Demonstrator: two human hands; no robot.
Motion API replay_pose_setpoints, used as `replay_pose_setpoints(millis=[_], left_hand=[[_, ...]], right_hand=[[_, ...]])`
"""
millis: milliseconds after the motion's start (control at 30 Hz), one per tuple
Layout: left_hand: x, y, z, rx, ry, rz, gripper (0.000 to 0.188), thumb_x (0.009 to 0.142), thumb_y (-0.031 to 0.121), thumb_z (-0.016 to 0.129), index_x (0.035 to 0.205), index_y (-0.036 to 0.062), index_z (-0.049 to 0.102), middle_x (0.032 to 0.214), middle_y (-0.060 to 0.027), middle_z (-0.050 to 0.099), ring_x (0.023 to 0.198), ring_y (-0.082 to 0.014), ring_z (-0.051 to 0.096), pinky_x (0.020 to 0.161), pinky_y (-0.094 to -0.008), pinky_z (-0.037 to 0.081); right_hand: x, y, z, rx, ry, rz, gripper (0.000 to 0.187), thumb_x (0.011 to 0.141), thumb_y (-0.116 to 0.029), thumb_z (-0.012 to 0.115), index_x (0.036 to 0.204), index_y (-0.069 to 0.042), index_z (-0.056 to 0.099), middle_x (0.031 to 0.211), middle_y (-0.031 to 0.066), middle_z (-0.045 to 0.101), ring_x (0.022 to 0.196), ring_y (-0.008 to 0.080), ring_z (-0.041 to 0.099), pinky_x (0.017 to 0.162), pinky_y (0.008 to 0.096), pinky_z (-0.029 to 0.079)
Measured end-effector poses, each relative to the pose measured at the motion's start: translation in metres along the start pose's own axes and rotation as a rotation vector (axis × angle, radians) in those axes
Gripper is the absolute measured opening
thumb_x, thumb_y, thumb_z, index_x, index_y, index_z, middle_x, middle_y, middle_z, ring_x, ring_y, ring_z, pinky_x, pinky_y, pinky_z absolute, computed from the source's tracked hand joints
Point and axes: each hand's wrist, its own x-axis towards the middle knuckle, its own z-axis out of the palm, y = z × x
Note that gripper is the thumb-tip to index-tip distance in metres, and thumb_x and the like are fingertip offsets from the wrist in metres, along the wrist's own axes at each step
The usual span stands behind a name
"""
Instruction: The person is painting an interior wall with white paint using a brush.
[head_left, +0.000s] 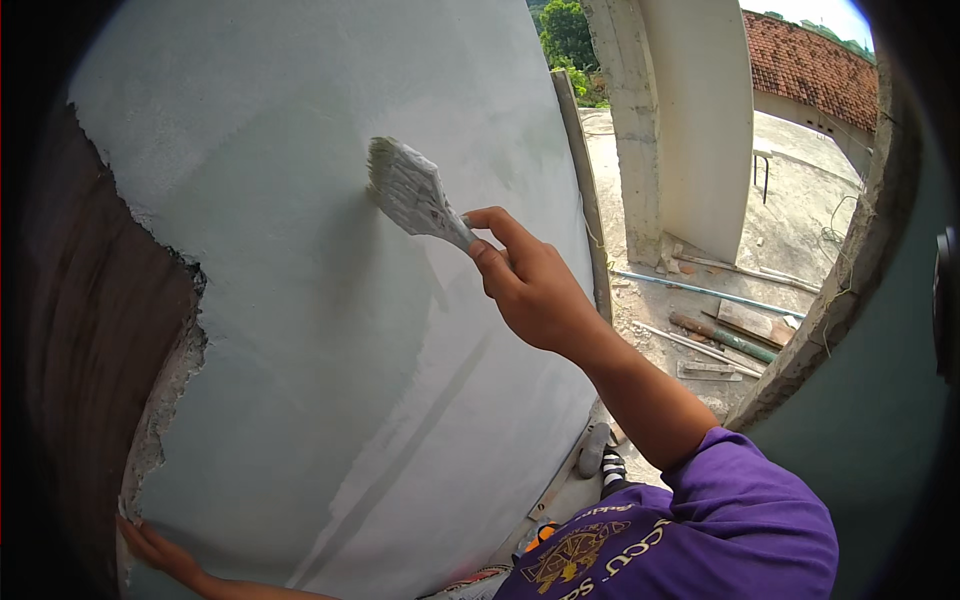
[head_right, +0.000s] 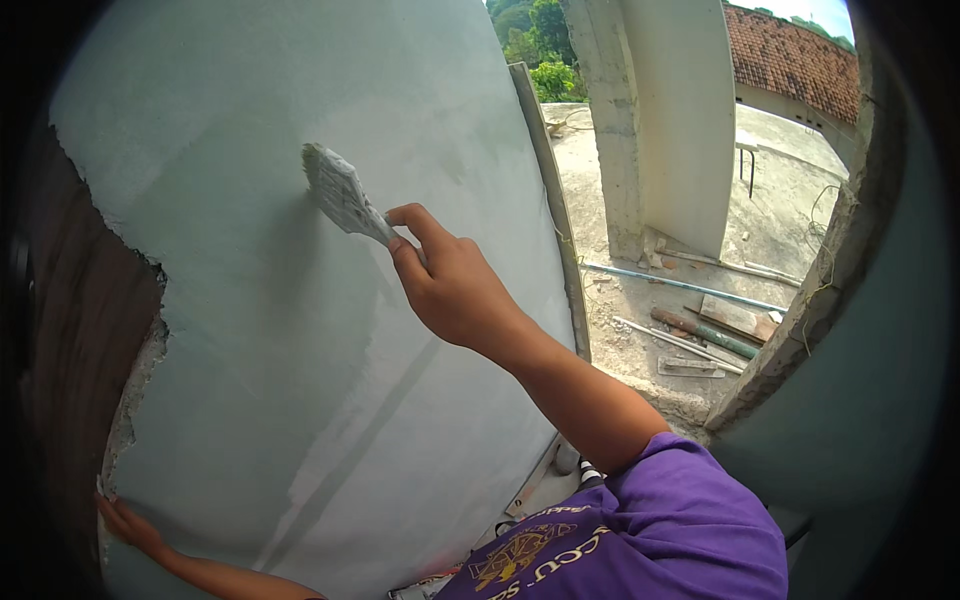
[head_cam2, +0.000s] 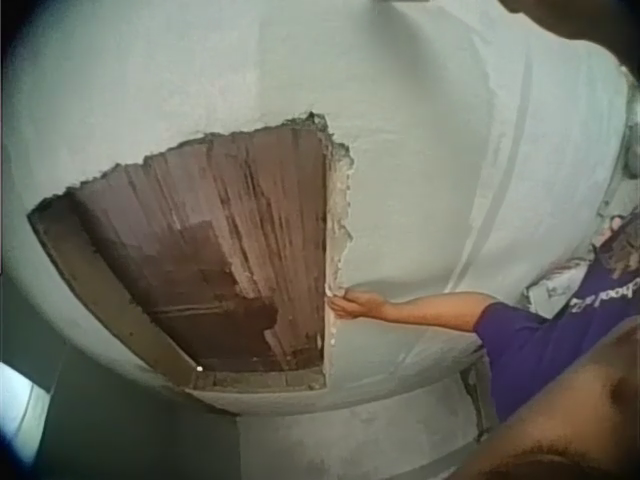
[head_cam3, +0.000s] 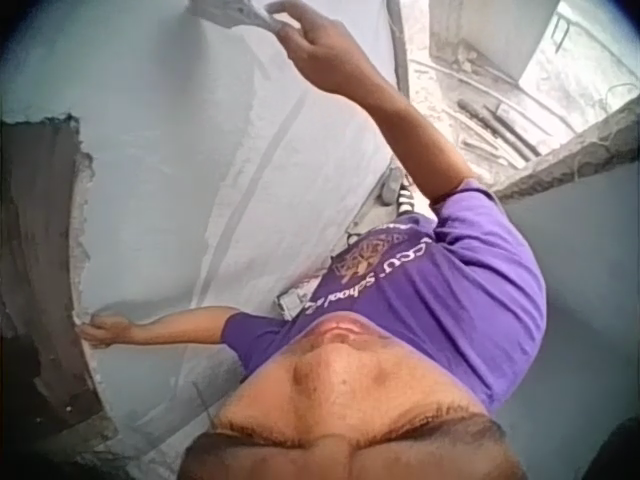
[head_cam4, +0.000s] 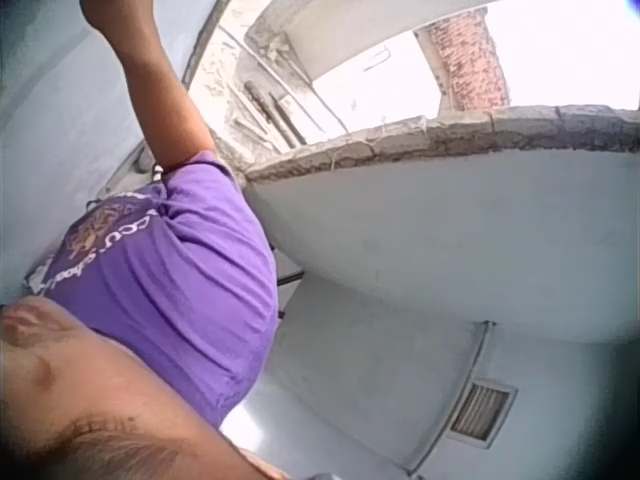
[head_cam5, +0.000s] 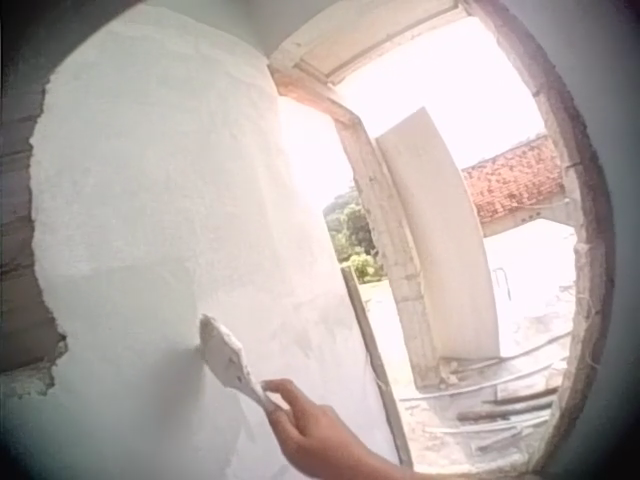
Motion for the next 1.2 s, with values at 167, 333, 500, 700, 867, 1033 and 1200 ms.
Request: replay_pose_setpoints(millis=[167, 333, 500, 700, 867, 1033, 1200], left_hand=[[-0.001, -0.002, 0.0, 0.039, -0.002, 0.007, 0.045, 0.102, 0.022, 0.039, 0.137, -0.006, 0.044, 0.139, -0.0255, 0.045, 0.127, -0.0388, 0.045, 0.106, -0.0422, 0.034], [-0.002, 0.0, 0.0, 0.09, 0.007, -0.001, 0.044, 0.102, 0.021, 0.039, 0.137, -0.0058, 0.044, 0.139, -0.0254, 0.046, 0.127, -0.0385, 0.045, 0.106, -0.0423, 0.034], [0.002, 0.008, -0.002, 0.041, 0.003, -0.03, 0.044, 0.102, 0.022, 0.038, 0.137, -0.0039, 0.045, 0.139, -0.024, 0.046, 0.126, -0.0381, 0.045, 0.105, -0.0428, 0.034], [0.0, 0.009, -0.004, 0.044, 0.012, 0.01, 0.045, 0.102, 0.022, 0.038, 0.138, -0.004, 0.044, 0.139, -0.0246, 0.046, 0.126, -0.0383, 0.045, 0.104, -0.0425, 0.034], [0.001, 0.003, -0.002, 0.07, 0.03, 0.049, 0.045, 0.101, 0.021, 0.041, 0.135, -0.007, 0.046, 0.136, -0.0255, 0.049, 0.123, -0.038, 0.049, 0.102, -0.0414, 0.037], [-0.001, 0.003, -0.002, 0.011, -0.002, -0.03, 0.044, 0.102, 0.022, 0.04, 0.136, -0.0046, 0.046, 0.138, -0.0248, 0.047, 0.125, -0.0391, 0.046, 0.104, -0.0428, 0.035], [0.0, -0.002, 0.0, 0.012, 0.009, 0.0, 0.043, 0.102, 0.022, 0.041, 0.135, -0.0048, 0.047, 0.137, -0.0251, 0.048, 0.124, -0.0394, 0.047, 0.104, -0.043, 0.036]], right_hand=[[-0.014, 0.006, 0.009, -0.116, -0.001, 0.073, 0.026, 0.1, -0.021, 0.041, 0.122, -0.009, 0.047, 0.052, 0.0105, 0.045, 0.046, 0.0215, 0.043, 0.051, 0.0381, 0.034], [-0.029, 0.018, -0.002, -0.179, -0.043, 0.206, 0.025, 0.098, -0.021, 0.043, 0.119, -0.008, 0.048, 0.054, 0.0132, 0.05, 0.048, 0.029, 0.05, 0.053, 0.0429, 0.037], [-0.012, 0.012, -0.008, -0.025, 0.006, 0.079, 0.027, 0.099, -0.023, 0.043, 0.119, -0.007, 0.049, 0.052, 0.0106, 0.047, 0.046, 0.0238, 0.044, 0.052, 0.0402, 0.036], [-0.012, 0.009, 0.003, -0.133, -0.034, 0.1, 0.027, 0.098, -0.023, 0.043, 0.119, -0.007, 0.049, 0.051, 0.0114, 0.048, 0.047, 0.026, 0.047, 0.051, 0.0404, 0.036], [-0.026, 0.007, -0.007, -0.199, -0.068, 0.167, 0.026, 0.096, -0.02, 0.047, 0.119, -0.009, 0.049, 0.051, 0.0127, 0.048, 0.048, 0.0278, 0.05, 0.052, 0.0429, 0.037], [-0.024, 0.008, 0.0, -0.282, -0.017, -0.054, 0.027, 0.094, -0.018, 0.052, 0.121, -0.011, 0.049, 0.056, 0.0132, 0.052, 0.052, 0.0304, 0.054, 0.053, 0.0449, 0.039], [-0.025, 0.022, 0.027, -0.473, -0.002, -0.171, 0.035, 0.092, -0.014, 0.055, 0.126, -0.016, 0.049, 0.065, 0.015, 0.06, 0.061, 0.0349, 0.061, 0.058, 0.0442, 0.047]])
